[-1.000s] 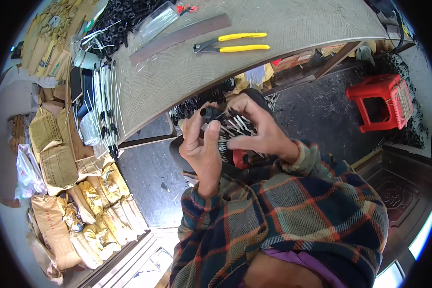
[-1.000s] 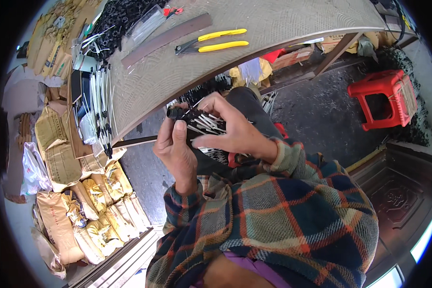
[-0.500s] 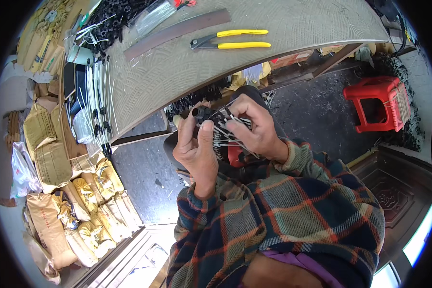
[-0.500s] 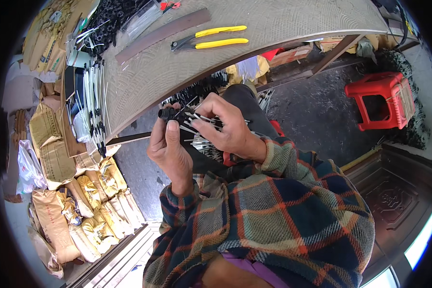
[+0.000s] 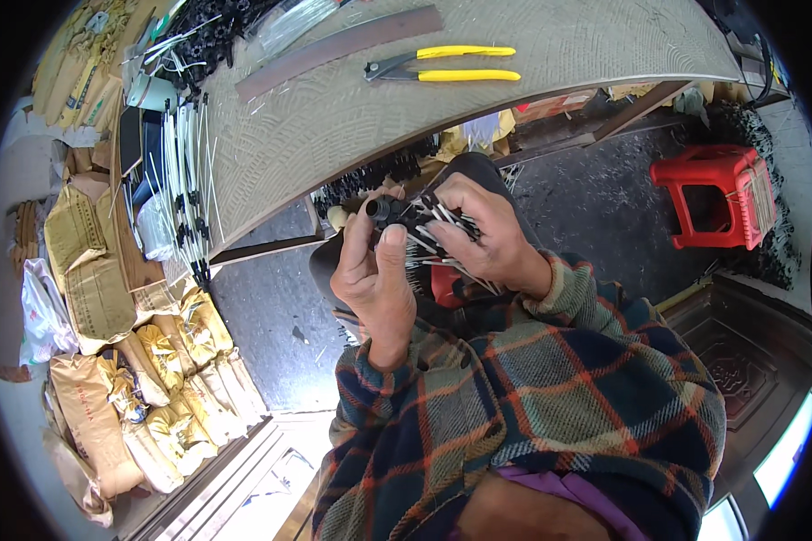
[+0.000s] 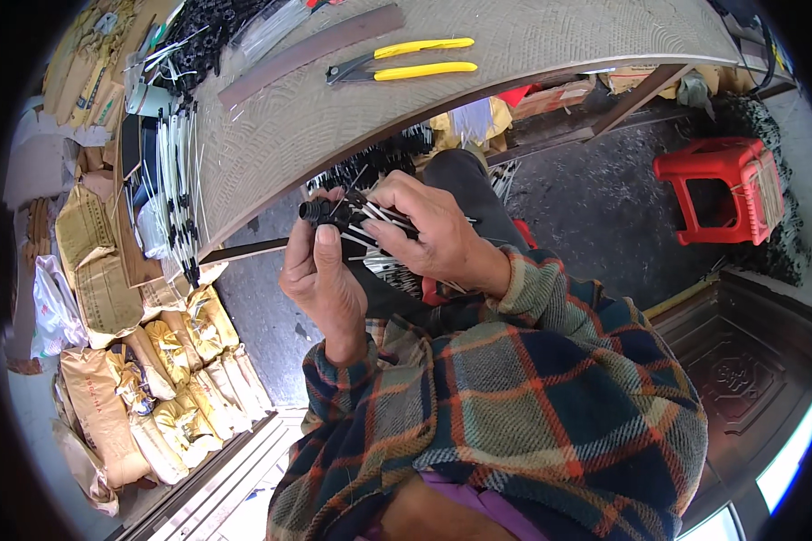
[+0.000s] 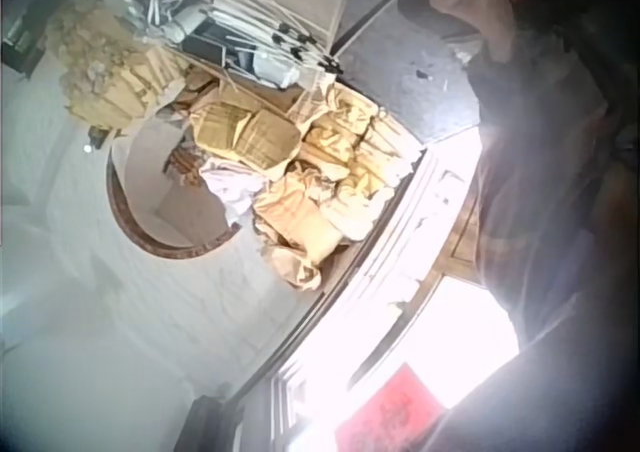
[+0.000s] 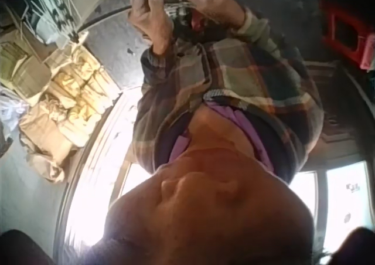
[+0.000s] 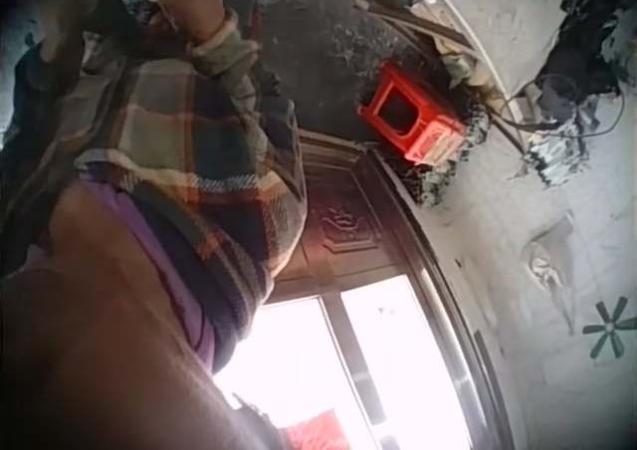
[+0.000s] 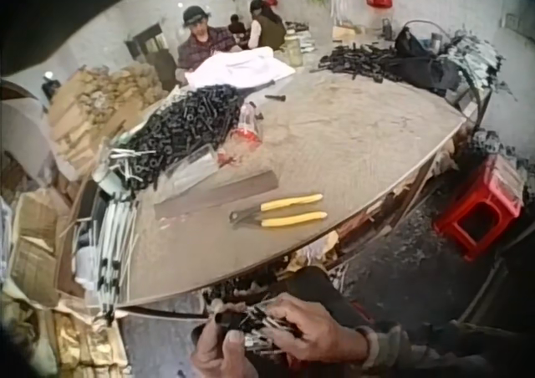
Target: Assembling small white plastic blades onto a circular frame using pliers.
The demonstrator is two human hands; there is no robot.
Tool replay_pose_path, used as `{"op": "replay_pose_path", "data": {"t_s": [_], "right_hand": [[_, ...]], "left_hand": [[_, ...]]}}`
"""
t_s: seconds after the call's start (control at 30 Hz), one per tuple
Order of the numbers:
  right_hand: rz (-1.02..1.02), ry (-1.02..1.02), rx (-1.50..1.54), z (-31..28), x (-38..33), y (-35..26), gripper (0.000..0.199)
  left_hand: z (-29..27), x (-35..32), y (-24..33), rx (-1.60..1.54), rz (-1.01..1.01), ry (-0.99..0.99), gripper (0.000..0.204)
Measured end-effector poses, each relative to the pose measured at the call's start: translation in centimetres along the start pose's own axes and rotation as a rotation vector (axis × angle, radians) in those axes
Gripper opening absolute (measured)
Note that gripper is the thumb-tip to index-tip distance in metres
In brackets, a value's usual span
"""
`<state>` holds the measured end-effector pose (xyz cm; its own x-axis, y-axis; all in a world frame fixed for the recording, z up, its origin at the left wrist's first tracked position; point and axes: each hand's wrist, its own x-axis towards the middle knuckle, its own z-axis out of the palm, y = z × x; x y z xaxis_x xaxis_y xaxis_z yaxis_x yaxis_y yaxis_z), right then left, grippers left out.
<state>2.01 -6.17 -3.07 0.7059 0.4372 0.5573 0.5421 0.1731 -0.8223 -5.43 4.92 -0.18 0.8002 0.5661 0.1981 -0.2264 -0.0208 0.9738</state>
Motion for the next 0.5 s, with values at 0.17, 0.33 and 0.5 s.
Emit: {"op": "replay_pose_path", "data": {"t_s": [0.17, 0.33, 0.5], "right_hand": [[0.29, -0.24, 0.238, -0.6, 0.6, -0.1, 0.01], [0.236, -0.273, 0.257, -1.0, 1.0, 0.0, 0.01], [-0.074, -0.048, -0.157, 0.8, -0.1, 0.0, 0.02]], "left_hand": [[-1.0, 0.4, -0.1, -0.091, 0.005, -0.088, 0.028], [-0.7, 0.2, 0.1, -0.009, 0.037, -0.114, 0.027], [-0.1, -0.2, 0.2, 0.0, 0.022, 0.017, 0.026]]}}
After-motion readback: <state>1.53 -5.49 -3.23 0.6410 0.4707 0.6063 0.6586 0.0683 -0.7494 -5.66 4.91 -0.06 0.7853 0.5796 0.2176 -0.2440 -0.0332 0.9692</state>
